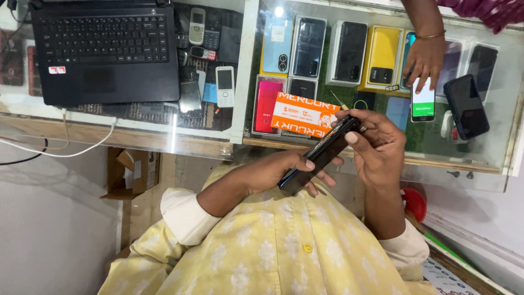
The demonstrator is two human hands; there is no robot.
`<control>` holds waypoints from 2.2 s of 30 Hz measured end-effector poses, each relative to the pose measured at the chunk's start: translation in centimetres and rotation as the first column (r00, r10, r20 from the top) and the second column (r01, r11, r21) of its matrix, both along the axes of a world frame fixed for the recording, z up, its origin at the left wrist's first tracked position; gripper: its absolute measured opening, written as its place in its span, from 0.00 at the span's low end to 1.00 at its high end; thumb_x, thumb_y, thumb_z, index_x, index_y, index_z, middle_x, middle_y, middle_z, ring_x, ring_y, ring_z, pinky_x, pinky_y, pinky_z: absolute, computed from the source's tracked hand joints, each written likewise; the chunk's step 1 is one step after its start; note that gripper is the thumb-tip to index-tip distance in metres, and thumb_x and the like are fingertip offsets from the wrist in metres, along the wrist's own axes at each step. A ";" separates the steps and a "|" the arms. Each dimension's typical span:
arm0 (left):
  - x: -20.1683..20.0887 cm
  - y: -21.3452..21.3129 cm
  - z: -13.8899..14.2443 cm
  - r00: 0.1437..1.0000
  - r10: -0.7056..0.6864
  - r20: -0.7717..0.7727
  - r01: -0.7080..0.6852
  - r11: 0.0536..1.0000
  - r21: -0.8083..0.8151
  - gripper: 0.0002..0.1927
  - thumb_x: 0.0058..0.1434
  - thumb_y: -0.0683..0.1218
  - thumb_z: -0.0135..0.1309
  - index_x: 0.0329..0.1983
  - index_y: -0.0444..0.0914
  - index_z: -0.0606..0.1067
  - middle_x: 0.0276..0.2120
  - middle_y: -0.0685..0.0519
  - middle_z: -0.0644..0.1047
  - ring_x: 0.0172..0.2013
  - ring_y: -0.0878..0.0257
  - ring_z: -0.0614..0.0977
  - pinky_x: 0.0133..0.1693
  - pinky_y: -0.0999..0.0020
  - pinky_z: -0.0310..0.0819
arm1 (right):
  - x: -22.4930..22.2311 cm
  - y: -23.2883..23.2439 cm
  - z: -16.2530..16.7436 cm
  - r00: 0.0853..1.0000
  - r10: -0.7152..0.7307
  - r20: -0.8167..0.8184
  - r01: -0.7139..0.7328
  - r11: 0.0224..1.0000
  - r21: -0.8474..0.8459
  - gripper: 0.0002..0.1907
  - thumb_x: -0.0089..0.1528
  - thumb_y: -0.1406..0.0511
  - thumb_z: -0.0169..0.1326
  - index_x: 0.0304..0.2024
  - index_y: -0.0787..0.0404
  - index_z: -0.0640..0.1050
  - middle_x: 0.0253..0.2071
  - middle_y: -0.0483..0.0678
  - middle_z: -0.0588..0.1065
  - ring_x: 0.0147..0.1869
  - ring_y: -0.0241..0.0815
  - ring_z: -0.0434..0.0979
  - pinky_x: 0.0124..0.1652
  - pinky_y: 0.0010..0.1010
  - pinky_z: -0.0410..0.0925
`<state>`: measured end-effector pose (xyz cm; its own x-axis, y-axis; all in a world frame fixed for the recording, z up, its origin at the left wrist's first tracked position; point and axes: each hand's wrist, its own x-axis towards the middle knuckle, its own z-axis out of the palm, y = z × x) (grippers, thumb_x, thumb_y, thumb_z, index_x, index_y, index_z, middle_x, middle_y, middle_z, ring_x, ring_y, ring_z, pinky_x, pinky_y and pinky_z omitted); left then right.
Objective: The person disassembles a smartphone by removing the back cover and using a screwdriver to detach internal components. They then reassemble the phone by reconnecting parts and securing the back cover.
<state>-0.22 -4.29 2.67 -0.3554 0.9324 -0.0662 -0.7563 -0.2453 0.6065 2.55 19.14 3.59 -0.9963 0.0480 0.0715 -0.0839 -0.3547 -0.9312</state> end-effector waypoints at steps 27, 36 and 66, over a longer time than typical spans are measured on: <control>2.0 -0.5 2.1 0.964 0.128 -0.235 -0.169 0.971 -0.167 0.40 0.66 0.45 0.39 0.82 0.39 0.45 0.75 0.44 0.59 0.61 0.57 0.73 0.55 0.64 0.72 | -0.5 -2.6 2.3 0.998 -0.040 -0.038 0.033 0.985 -0.169 0.07 0.70 0.77 0.54 0.51 0.71 0.77 0.50 0.60 0.78 0.56 0.50 0.81 0.63 0.41 0.72; 1.4 0.2 1.9 0.979 0.129 -0.159 -0.147 0.984 -0.103 0.38 0.68 0.49 0.38 0.81 0.38 0.48 0.76 0.46 0.59 0.65 0.56 0.73 0.56 0.63 0.73 | 0.2 -3.0 3.9 0.984 -0.178 0.009 0.178 0.984 -0.012 0.09 0.69 0.79 0.53 0.52 0.73 0.77 0.53 0.61 0.79 0.59 0.48 0.82 0.64 0.35 0.73; 3.2 6.7 -2.1 0.860 0.496 -0.123 -0.495 0.749 -0.439 0.40 0.52 0.39 0.37 0.73 0.30 0.59 0.71 0.46 0.67 0.58 0.52 0.77 0.54 0.61 0.75 | 4.2 10.7 -9.1 0.941 -0.326 -0.089 0.185 0.276 0.943 0.13 0.61 0.69 0.63 0.49 0.63 0.81 0.43 0.54 0.77 0.47 0.53 0.77 0.49 0.42 0.70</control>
<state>2.97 2.44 0.57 -0.7591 0.4934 -0.4247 -0.6047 -0.2927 0.7407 6.74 29.88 -5.47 -0.9490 0.2737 0.1565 0.1192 0.7712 -0.6254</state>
